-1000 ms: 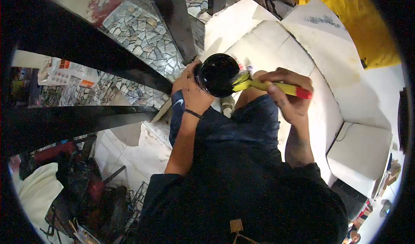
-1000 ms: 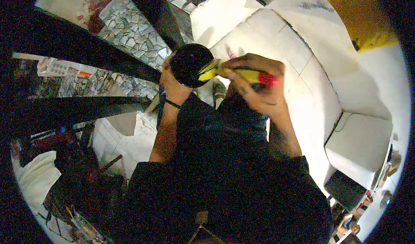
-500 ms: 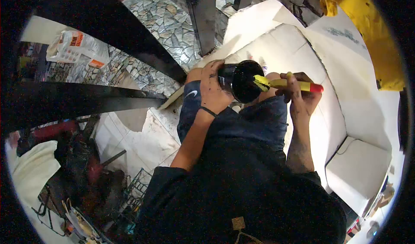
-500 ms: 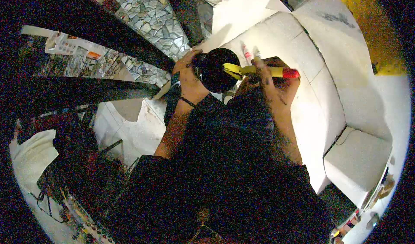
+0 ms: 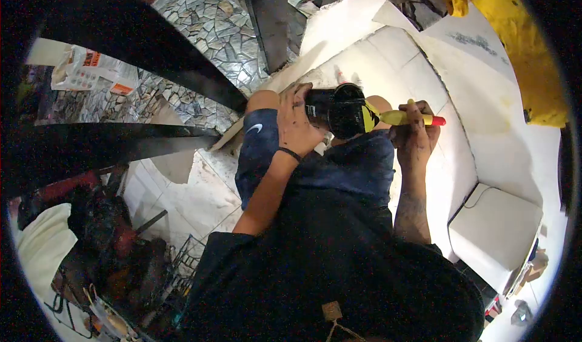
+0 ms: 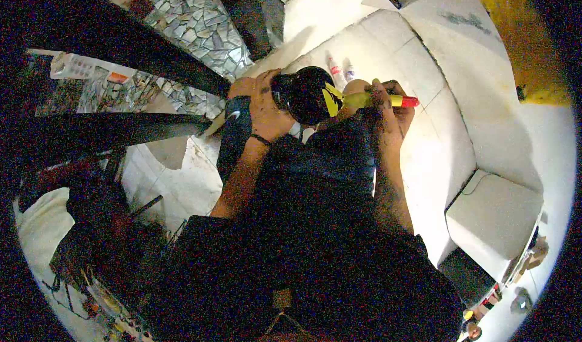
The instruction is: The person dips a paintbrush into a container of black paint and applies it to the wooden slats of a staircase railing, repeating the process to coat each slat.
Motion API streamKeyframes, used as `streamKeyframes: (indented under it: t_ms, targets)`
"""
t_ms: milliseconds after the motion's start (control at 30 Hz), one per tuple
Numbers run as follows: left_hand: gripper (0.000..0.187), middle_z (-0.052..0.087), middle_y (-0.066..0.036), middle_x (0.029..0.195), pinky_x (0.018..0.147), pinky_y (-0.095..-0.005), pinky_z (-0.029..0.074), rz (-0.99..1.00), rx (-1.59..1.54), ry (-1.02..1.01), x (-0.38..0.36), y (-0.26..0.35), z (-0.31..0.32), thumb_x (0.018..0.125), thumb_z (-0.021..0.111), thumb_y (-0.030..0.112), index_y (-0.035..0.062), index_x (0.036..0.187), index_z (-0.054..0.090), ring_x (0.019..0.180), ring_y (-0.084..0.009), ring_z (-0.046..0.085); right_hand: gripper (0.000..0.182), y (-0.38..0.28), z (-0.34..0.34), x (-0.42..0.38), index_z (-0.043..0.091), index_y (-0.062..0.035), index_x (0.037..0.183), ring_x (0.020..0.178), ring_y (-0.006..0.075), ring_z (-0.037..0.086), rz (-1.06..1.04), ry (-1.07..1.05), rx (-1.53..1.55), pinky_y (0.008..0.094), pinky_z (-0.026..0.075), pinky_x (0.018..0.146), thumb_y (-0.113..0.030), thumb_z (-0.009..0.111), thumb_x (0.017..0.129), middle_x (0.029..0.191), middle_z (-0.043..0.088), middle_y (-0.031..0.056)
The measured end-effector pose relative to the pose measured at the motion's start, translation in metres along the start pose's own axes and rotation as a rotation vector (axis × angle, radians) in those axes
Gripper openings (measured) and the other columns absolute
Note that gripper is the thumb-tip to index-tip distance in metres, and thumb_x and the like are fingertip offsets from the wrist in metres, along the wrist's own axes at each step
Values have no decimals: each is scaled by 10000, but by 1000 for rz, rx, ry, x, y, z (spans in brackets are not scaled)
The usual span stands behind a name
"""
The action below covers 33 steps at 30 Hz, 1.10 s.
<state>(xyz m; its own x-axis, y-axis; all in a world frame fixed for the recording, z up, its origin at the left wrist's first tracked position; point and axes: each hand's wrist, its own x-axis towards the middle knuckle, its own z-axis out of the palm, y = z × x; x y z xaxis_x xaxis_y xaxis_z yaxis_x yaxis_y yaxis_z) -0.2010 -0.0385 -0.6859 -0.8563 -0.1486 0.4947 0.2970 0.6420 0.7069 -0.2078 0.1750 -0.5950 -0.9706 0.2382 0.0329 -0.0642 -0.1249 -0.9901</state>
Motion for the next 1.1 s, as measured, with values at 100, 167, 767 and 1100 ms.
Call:
streamKeyframes:
  t_ms: [100,167,767,1100]
  targets:
    - [710,501,-180,1192,974,-475,386,-27,11,-10,-5,-2,0,591,732,131,69,1245,462,1133,-397,473,246,2,-4,2,551,-37,853,418,109,491,32,31,-9,238,361,358,-268,633,873,685,581,62]
    - [715,501,-178,1194,972,-477,386,2,67,-43,-6,-2,-3,589,737,134,71,1246,462,1129,-395,476,237,-1,5,3,546,-39,837,432,103,491,26,-56,40,235,364,372,-253,646,854,683,573,58]
    - [691,552,-160,1108,944,-404,429,-203,56,-111,-36,-26,-47,606,784,193,60,1220,496,1078,-342,517,160,-57,46,33,587,32,793,652,119,581,-282,-1045,-317,266,452,601,-101,650,857,710,594,73]
    - [642,581,-173,1105,918,-412,447,-200,-191,-229,-33,-59,-36,629,814,225,35,1174,534,1069,-343,545,192,-31,71,-1,648,55,864,693,100,584,-332,-828,-574,230,448,624,-137,650,845,751,630,77]
